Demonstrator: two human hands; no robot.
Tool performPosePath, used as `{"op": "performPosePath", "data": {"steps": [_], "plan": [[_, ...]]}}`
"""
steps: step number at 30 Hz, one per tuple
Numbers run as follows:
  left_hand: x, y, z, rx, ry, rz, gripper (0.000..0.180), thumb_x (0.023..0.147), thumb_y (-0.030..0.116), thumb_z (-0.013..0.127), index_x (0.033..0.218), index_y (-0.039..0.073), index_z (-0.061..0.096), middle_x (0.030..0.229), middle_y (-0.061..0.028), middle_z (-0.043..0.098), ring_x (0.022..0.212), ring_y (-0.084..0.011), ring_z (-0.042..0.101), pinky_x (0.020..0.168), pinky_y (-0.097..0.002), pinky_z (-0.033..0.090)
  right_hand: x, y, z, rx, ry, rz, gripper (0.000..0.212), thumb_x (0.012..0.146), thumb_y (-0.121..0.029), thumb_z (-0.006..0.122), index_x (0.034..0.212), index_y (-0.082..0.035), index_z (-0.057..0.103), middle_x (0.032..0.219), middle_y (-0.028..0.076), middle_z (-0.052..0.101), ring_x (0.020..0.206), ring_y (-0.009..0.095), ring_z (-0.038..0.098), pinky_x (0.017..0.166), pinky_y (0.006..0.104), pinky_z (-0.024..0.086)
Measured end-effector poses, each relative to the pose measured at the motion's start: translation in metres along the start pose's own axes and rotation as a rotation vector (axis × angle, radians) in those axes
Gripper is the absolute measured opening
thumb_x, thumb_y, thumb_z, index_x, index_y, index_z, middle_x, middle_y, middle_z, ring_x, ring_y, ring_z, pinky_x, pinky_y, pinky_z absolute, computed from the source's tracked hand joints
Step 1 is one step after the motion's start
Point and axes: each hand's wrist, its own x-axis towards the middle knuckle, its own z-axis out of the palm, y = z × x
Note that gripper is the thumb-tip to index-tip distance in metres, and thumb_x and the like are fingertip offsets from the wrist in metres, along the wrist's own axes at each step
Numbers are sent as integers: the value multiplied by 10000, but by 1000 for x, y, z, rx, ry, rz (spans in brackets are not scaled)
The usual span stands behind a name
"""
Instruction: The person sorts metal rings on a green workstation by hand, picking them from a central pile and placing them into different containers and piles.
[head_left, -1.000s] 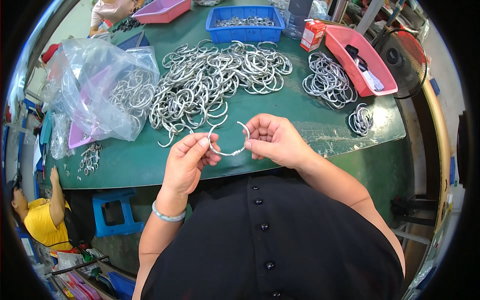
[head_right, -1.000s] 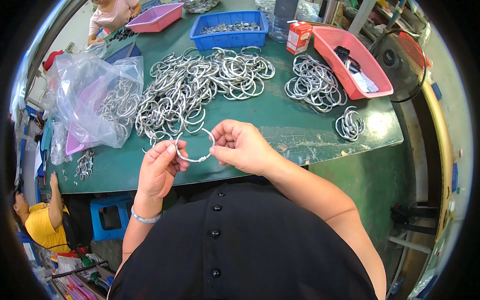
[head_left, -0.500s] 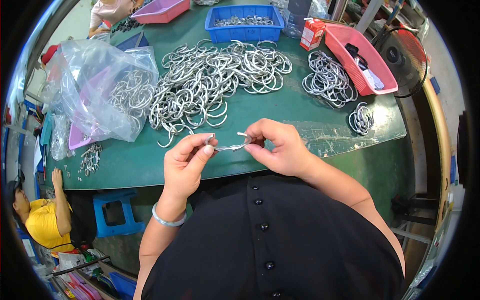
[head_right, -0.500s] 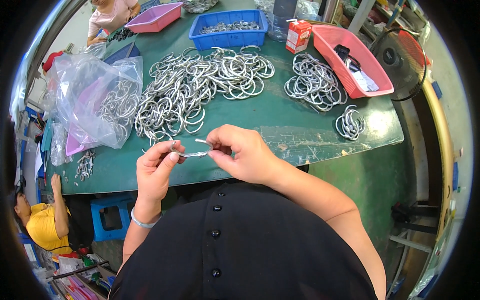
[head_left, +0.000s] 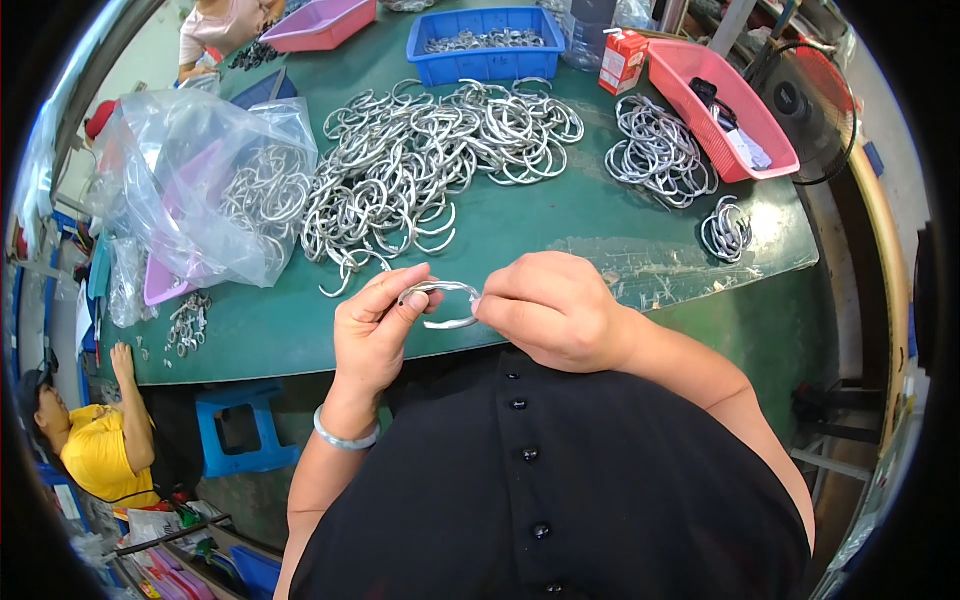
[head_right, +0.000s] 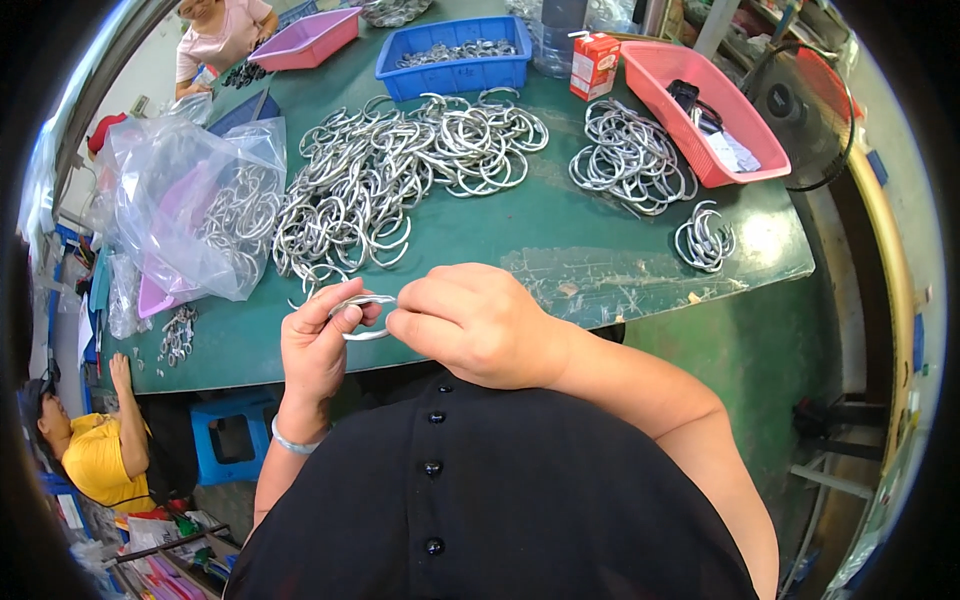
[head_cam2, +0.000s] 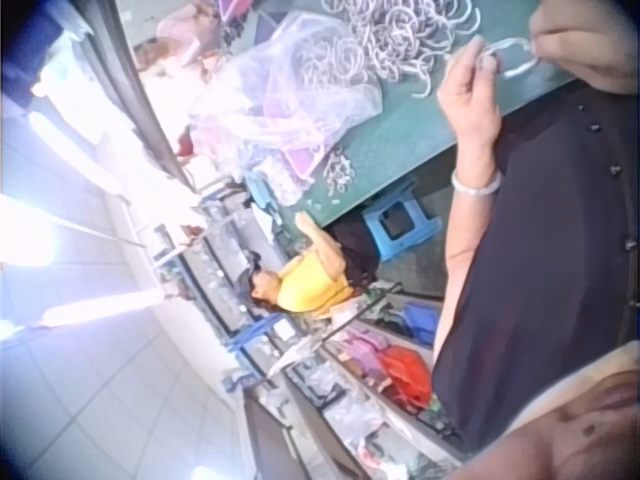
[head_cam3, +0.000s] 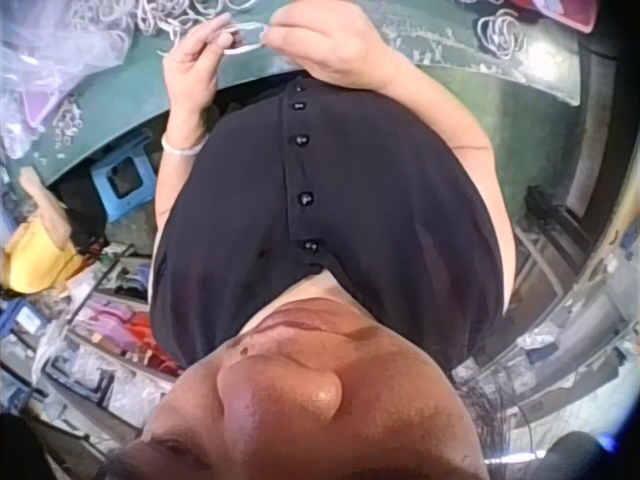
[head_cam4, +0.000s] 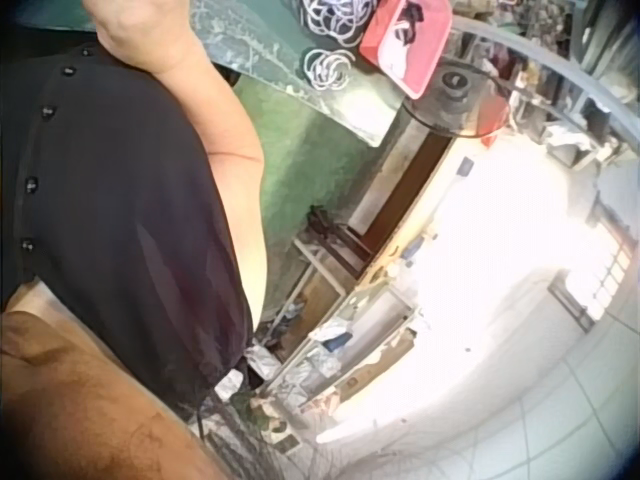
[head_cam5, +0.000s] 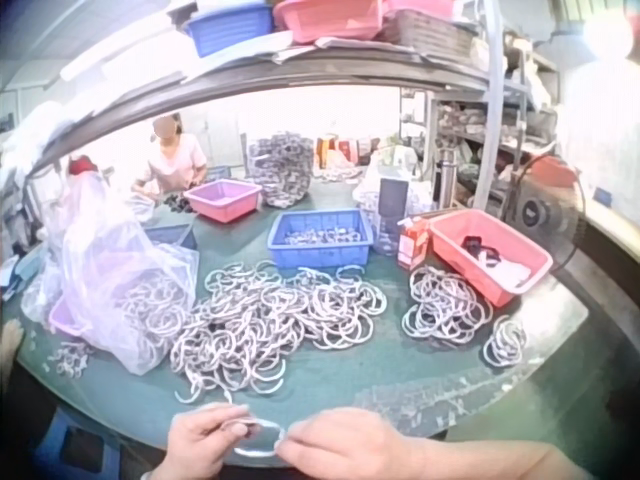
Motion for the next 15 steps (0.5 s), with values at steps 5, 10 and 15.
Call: {"op": "performPosePath", "data": {"steps": [5, 10, 15], "plan": [[-1, -8, 3, -254, -29, -106, 250, 796, -35, 538, 1044, -16, 566, 934, -132, 588, 809, -184, 602, 713, -269, 495, 2, -3, 2, -4, 36, -86, 197, 639, -89, 585, 822, -19, 574, 774, 78, 550, 616, 200, 553, 512, 292, 437], [0, -6, 3, -329, -24, -149, 244, 798, -34, 534, 1040, -24, 564, 938, -142, 595, 818, -193, 607, 719, -274, 502, 6, -3, 2, -6, 34, -106, 197, 645, -94, 579, 826, -14, 576, 779, 73, 552, 626, 193, 555, 518, 294, 438], [0, -5, 4, -369, -41, -152, 251, 801, -29, 533, 1051, -28, 553, 919, -141, 603, 809, -186, 608, 717, -270, 504, 6, -5, 2, -6, 32, -112, 200, 651, -102, 571, 831, -14, 572, 784, 69, 551, 629, 190, 552, 520, 291, 436]]}}
